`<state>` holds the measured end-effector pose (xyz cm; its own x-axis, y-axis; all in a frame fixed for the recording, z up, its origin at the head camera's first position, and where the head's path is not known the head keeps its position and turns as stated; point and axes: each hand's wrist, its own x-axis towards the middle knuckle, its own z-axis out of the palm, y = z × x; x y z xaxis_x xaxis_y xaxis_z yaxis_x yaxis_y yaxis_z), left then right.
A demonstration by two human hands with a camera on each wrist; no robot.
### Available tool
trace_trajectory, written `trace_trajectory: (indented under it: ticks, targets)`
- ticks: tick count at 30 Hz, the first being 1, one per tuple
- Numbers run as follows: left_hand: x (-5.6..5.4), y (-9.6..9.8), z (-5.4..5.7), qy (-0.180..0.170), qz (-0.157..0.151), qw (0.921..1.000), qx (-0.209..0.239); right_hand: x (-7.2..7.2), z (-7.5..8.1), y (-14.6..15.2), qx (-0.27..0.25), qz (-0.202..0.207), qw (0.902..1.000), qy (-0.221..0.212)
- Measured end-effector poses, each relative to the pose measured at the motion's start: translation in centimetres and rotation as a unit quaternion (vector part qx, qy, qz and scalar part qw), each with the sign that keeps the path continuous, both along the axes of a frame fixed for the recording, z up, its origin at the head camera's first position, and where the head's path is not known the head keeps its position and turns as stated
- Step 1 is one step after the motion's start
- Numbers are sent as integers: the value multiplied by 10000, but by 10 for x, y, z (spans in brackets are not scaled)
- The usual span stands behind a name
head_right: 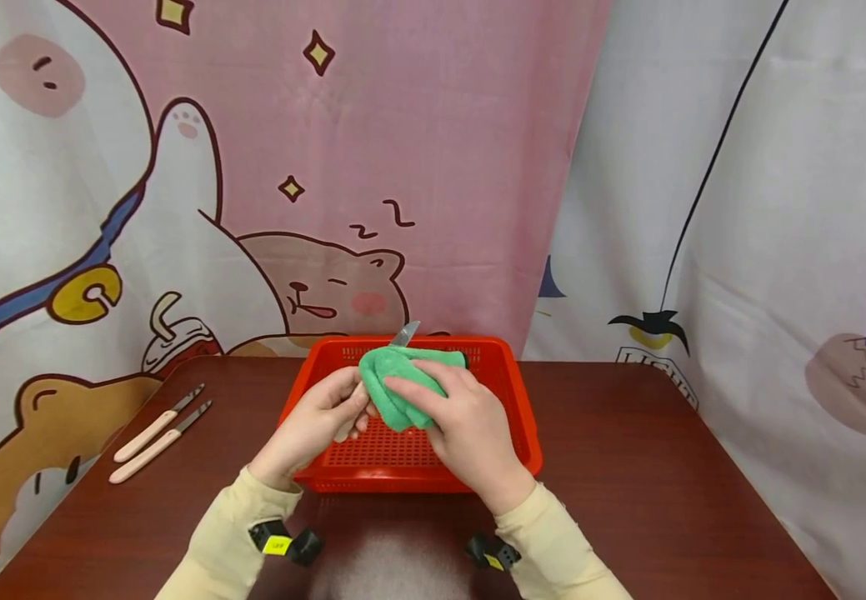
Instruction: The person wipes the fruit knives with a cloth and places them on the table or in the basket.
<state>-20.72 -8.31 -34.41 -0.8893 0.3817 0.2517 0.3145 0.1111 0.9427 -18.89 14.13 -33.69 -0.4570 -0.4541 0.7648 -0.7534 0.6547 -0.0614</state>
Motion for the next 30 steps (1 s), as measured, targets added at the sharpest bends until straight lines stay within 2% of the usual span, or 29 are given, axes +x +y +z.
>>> trace_trajectory:
  ticks: [6, 15, 30]
  targets:
    - [1, -1, -2, -50, -53, 9999, 101, -2, 2, 0, -62, -58, 10000, 34]
    - [1, -1, -3, -97, -75, 9998, 124, -6, 5, 7, -431, -202, 9988, 141]
    - [0, 1, -9, -123, -127, 9997, 175, -11, 8, 20, -819, -571, 9949, 162]
